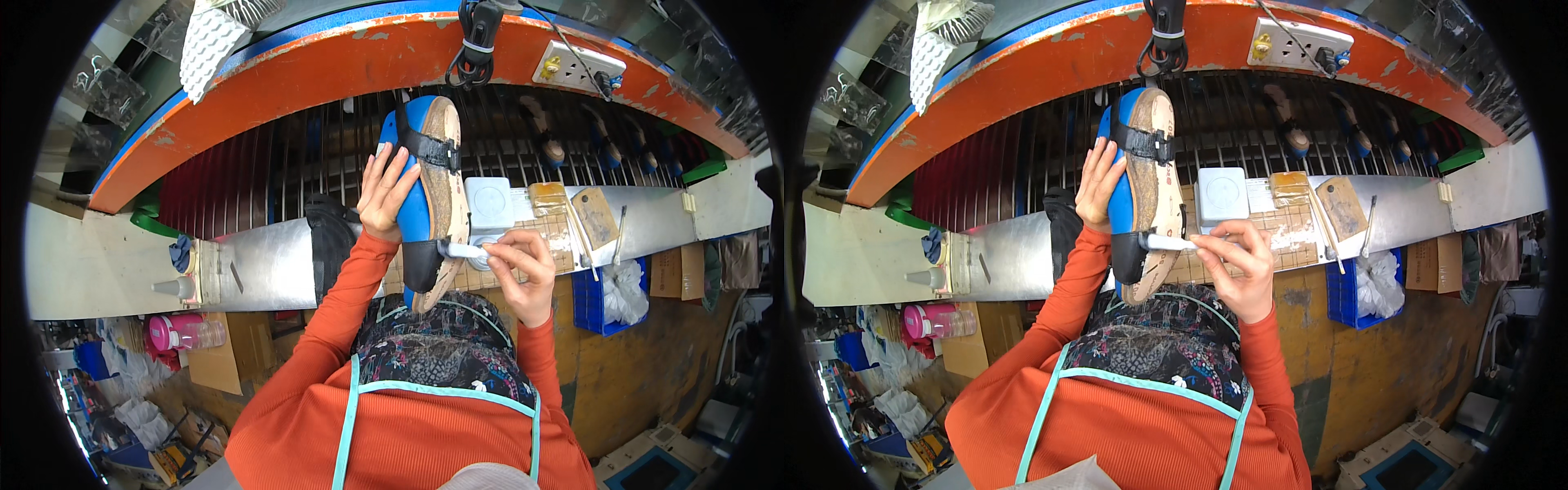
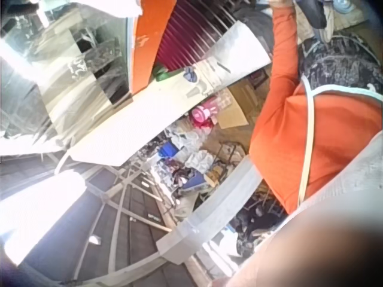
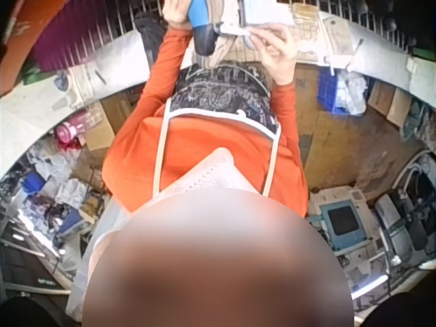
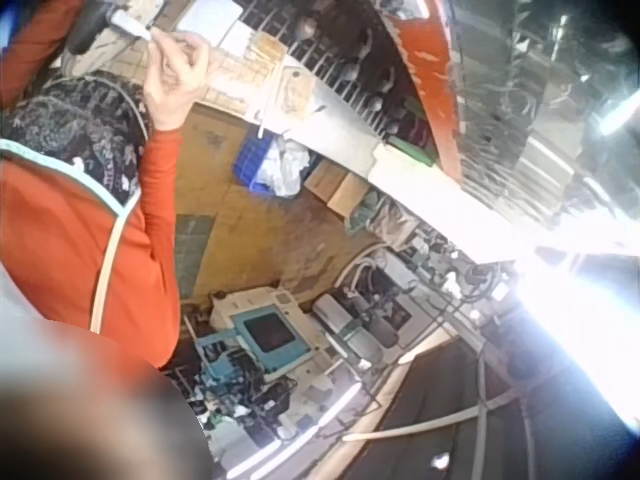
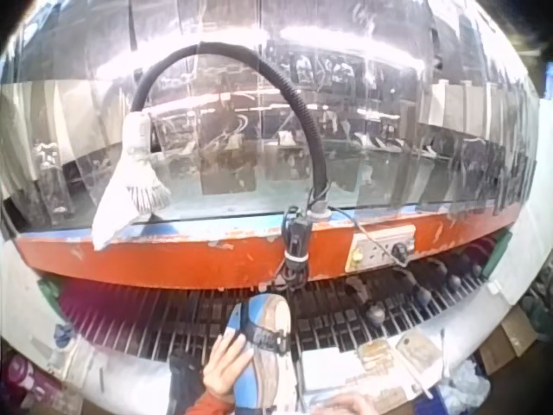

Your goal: The person applies glue to the sole and strap areas of a blue and black sandal using a small brush. They repeatedly dip the brush into a white container and spread the adhesive along the edges and underside of the shoe.

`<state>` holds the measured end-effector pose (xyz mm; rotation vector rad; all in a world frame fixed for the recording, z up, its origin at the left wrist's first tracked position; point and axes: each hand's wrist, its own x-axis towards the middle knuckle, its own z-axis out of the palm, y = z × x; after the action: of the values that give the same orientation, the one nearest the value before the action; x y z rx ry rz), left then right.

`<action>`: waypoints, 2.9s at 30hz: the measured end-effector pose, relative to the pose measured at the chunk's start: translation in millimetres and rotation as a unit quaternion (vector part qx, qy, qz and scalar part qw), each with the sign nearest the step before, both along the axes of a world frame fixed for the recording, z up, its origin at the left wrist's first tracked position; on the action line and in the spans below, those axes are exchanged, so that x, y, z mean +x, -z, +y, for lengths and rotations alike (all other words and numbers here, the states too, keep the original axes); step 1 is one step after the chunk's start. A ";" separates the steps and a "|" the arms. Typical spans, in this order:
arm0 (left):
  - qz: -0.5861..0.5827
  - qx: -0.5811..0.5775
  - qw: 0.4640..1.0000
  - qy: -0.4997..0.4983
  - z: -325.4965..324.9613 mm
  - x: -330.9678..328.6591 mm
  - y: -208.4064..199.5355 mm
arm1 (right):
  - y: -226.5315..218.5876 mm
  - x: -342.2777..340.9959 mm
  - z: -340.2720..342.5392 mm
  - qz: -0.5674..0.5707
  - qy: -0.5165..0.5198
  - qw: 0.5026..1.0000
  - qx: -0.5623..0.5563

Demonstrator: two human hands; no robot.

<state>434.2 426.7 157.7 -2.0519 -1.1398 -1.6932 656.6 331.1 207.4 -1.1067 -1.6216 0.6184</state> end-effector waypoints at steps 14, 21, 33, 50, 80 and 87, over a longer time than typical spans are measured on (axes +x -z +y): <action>-0.091 -0.023 0.995 0.016 -8.1 -1.0 16.6 | 55.5 54.7 -21.3 0.258 -0.049 0.931 -0.253; -0.122 -0.059 0.989 0.051 -19.8 -18.8 39.5 | 152.0 93.5 -49.4 -0.075 0.219 0.949 -0.213; -0.069 -0.149 0.985 0.051 -40.9 -31.5 64.9 | 190.6 63.1 -26.6 -0.321 0.282 0.897 -0.112; -0.070 -0.140 0.988 0.002 -24.3 -14.9 56.3 | 128.8 49.5 -23.7 0.217 0.055 0.899 -0.375; -0.056 -0.052 0.997 -0.010 -12.9 5.1 32.4 | 14.1 -15.7 -4.9 -0.025 0.101 0.994 -0.040; -0.061 -0.065 0.996 -0.014 -11.2 4.2 29.9 | 14.5 -8.8 6.7 -0.047 0.085 0.995 0.004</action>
<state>438.4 415.4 127.8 -2.0193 -1.3444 -1.7970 647.8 337.7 192.9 -1.2700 -1.5876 0.4529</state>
